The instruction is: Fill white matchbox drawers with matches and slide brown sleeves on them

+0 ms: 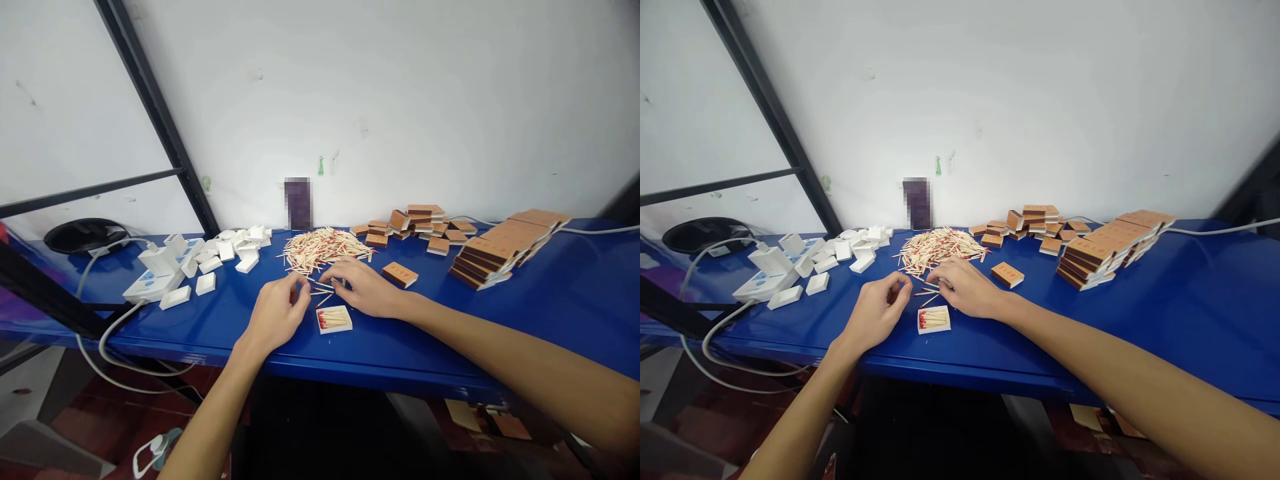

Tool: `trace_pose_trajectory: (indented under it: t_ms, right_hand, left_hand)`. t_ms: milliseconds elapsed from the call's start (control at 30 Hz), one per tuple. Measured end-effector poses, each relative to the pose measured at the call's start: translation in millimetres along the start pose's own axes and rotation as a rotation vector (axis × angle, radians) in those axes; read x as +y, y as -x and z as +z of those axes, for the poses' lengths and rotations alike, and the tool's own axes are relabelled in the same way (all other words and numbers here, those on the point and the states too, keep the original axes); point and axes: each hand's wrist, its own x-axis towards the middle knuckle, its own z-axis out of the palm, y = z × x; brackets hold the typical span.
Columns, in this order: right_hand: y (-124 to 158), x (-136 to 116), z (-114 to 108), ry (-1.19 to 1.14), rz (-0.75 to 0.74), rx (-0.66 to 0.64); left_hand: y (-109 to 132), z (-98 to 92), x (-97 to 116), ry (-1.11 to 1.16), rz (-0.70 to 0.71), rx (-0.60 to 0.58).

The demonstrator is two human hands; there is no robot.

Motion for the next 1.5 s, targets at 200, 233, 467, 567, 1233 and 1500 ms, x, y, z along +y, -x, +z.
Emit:
trace_pose_trajectory:
  t_ms: [200, 233, 467, 567, 1233, 1500]
  right_hand:
    - [1, -5, -3, -0.042, -0.013, -0.051]
    - [1, -6, -3, -0.052, -0.018, -0.051]
    - [1, 2, -4, -0.007, 0.077, 0.076]
    - [3, 5, -5, 0.02, 0.127, 0.045]
    - [3, 7, -4, 0.1, -0.015, -0.002]
    - [4, 6, -4, 0.086, -0.017, -0.02]
  left_hand:
    - [-3, 0.6, -4, -0.054, 0.03, -0.058]
    - [-3, 0.3, -4, -0.056, 0.018, -0.071]
    - [-2, 0.5, -5, -0.08, -0.014, -0.127]
    - [-2, 1.2, -7, -0.069, -0.017, -0.142]
    - [-2, 2.3, -6, -0.097, 0.01, -0.167]
    - [-2, 2.5, -7, -0.095, -0.005, -0.175]
